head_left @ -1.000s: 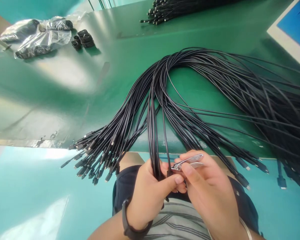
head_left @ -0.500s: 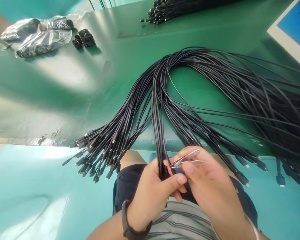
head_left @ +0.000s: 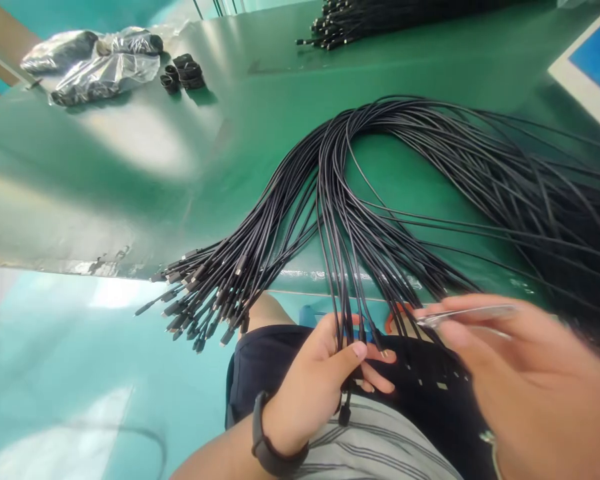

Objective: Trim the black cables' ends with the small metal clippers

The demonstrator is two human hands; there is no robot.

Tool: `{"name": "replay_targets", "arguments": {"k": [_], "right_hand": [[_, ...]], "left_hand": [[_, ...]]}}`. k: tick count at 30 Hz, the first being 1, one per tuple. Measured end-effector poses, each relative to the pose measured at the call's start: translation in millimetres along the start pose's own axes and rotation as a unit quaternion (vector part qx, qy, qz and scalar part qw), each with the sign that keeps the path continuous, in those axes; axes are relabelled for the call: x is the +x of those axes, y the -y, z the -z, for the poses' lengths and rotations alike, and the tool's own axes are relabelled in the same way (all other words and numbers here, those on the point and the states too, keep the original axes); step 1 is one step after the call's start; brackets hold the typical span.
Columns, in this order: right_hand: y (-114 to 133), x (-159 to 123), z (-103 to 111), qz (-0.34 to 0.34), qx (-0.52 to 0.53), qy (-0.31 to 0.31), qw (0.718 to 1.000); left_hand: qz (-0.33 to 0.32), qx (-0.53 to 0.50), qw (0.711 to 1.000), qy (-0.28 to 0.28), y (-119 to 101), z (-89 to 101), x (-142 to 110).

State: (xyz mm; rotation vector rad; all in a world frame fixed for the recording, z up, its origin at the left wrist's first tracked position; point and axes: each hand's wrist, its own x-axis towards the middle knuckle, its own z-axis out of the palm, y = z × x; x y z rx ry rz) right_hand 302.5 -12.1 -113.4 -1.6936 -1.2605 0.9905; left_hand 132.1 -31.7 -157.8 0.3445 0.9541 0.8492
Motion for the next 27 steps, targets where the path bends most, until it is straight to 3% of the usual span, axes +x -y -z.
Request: {"name": "replay_targets", "arguments": {"k": [3,7,13,18,24,27], "right_hand": [[5,-10,-19,-0.030,0.111,0.086,0.990],[2,-16,-36,-0.099,0.258,0.168,0.946],[0,-11,-33,-0.070,0.215,0.123,0.966],[3,-8,-39,-0.085,0.264,0.127,0.952],[5,-7,-50,-0.153,0.386,0.163,0.895],[5,-6,-51,-0.163,0.388,0.152,0.894]], "left_hand": [[-0.018,0.019,1.000,-0.015,3,-2.3,1],[-0.049,0.080,0.996,-0.011,-4,-1.2,-2],[-0.091,0.135,0.982,-0.101,-18,-0.7,-12],[-0.087,0.096,0.989,-0.065,-23,0.5,-12],[-0.094,0.080,0.992,-0.038,-24,2.6,-13],[-0.098,0.076,0.992,-0.029,-24,2.7,-13]]}}
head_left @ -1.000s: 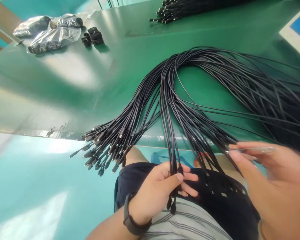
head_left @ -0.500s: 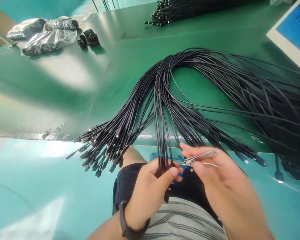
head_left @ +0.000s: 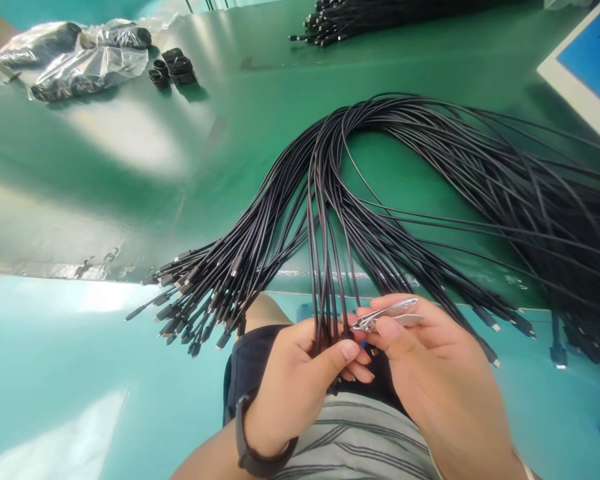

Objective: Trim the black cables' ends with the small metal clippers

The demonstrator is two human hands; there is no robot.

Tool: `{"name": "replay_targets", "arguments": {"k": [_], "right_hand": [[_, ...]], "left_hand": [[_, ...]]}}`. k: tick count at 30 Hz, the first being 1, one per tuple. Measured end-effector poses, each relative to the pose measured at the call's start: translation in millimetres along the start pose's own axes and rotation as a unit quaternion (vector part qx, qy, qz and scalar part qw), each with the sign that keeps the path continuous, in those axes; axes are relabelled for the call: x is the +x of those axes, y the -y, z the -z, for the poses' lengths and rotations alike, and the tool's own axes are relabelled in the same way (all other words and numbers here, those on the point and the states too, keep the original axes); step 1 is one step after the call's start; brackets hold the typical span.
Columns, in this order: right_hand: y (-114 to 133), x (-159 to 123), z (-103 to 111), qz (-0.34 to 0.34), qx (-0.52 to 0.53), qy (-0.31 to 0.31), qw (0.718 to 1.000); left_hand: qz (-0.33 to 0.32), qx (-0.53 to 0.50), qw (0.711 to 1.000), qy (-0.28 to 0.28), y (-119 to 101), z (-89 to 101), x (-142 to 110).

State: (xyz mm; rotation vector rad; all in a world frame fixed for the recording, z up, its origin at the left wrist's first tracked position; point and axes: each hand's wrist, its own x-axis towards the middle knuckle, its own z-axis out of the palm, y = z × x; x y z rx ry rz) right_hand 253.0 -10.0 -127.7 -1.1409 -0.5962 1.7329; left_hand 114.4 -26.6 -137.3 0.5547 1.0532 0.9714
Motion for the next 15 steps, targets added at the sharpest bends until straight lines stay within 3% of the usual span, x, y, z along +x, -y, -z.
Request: {"name": "replay_targets", "arguments": {"k": [15], "right_hand": [[-2.8,1.7,3.1,-0.026,-0.032,0.003,0.999]], "left_hand": [[0.009,-0.001,1.000,-0.009,-2.7,-0.4,-2.5]]}}
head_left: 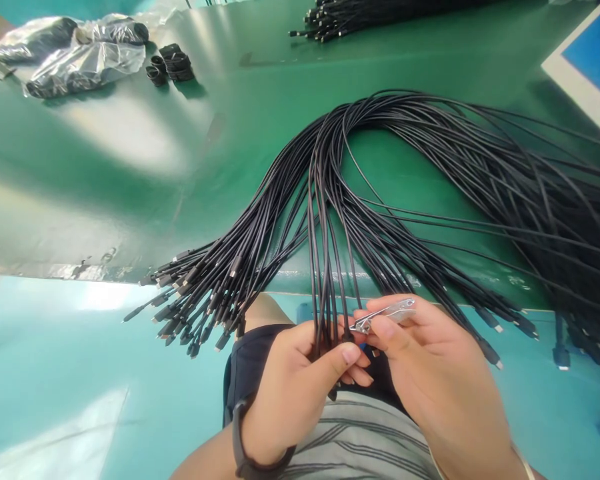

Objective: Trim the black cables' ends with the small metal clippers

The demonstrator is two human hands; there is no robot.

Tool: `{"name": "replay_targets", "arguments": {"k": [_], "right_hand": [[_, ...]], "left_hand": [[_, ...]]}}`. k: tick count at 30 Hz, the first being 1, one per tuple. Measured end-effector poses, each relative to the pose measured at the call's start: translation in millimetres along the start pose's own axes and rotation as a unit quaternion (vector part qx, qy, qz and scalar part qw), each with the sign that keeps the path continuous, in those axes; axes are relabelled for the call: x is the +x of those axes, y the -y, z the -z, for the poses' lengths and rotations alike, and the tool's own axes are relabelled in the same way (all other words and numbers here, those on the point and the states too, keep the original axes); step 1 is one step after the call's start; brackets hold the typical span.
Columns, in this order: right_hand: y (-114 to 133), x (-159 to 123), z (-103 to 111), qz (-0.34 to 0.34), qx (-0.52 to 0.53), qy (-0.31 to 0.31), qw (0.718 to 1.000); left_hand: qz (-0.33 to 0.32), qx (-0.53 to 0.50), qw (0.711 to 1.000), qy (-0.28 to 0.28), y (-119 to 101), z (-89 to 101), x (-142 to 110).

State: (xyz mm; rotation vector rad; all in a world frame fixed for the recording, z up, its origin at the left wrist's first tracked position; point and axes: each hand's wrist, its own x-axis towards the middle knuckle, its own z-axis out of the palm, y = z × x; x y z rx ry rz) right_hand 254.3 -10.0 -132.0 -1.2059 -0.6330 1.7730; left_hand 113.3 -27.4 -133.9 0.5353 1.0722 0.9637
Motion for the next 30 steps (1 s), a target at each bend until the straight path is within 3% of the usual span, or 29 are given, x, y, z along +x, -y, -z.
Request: {"name": "replay_targets", "arguments": {"k": [4,9,18,30], "right_hand": [[1,0,2,0.005,-0.023,-0.042,0.999],[3,-1,-1,0.015,0.025,-0.024,0.999],[-1,-5,-8,0.046,0.015,-0.013,0.999],[8,-5,-14,0.059,-0.020,-0.017,0.998]], "left_hand": [[0.024,-0.041,0.999,0.017,0,1.7,4],[0.048,-0.081,0.994,0.055,5,6.5,8],[-0.020,0.007,0.998,-0.060,7,-5.6,4],[-0.031,0.039,0.997,-0.058,1,-11.3,5]]}}
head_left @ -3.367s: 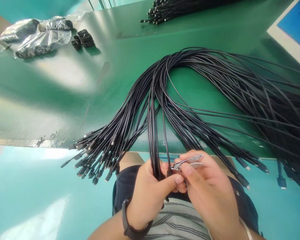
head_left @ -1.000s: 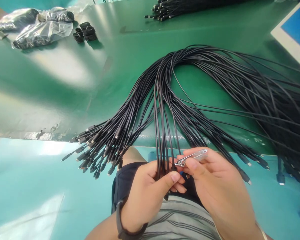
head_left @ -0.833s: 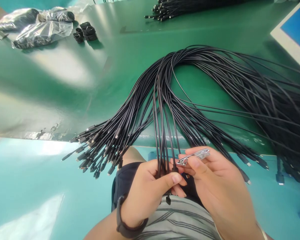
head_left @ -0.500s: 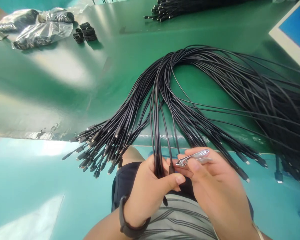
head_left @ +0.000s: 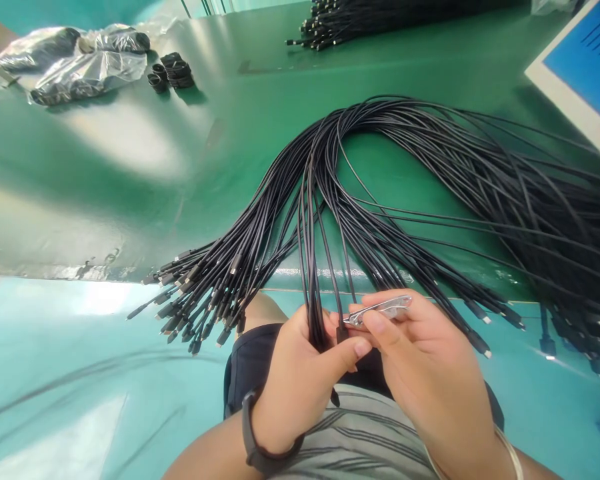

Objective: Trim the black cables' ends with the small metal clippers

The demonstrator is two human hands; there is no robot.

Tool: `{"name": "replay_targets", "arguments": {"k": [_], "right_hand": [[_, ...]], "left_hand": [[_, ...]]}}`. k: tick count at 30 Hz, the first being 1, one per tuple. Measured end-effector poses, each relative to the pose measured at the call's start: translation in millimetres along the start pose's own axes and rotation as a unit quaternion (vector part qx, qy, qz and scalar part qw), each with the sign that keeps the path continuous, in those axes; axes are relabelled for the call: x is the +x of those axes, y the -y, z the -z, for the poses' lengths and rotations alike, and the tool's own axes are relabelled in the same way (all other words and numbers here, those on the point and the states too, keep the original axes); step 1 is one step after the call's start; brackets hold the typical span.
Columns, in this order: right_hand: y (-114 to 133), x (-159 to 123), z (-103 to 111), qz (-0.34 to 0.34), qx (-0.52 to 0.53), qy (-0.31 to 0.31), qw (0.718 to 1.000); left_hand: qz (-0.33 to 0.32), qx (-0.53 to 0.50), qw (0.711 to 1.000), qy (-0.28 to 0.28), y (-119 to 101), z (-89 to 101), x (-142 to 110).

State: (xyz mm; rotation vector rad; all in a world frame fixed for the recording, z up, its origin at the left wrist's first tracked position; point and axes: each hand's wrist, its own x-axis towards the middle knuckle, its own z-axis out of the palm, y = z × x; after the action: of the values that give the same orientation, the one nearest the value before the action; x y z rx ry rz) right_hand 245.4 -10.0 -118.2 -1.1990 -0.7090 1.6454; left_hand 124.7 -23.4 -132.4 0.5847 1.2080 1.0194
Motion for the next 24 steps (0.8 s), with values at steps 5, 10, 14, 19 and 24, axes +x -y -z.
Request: {"name": "replay_targets", "arguments": {"k": [5,10,14,19,24], "right_hand": [[-3,0,4,-0.008,0.004,-0.012,1.000],[1,7,8,-0.016,0.006,0.062,0.998],[18,10,20,-0.024,-0.153,0.115,0.981],[33,6,46,0.123,-0.496,-0.076,0.856],[28,-5,46,0.192,-0.471,-0.164,0.846]], "left_hand": [[0.002,0.002,1.000,-0.002,-2,-0.6,-1],[0.040,0.044,0.997,0.044,1,7.3,-1],[0.049,0.010,0.993,0.109,7,18.1,-2],[0.110,-0.027,0.983,0.143,13,30.0,-10],[0.140,-0.017,0.984,0.113,17,33.9,-10]]}}
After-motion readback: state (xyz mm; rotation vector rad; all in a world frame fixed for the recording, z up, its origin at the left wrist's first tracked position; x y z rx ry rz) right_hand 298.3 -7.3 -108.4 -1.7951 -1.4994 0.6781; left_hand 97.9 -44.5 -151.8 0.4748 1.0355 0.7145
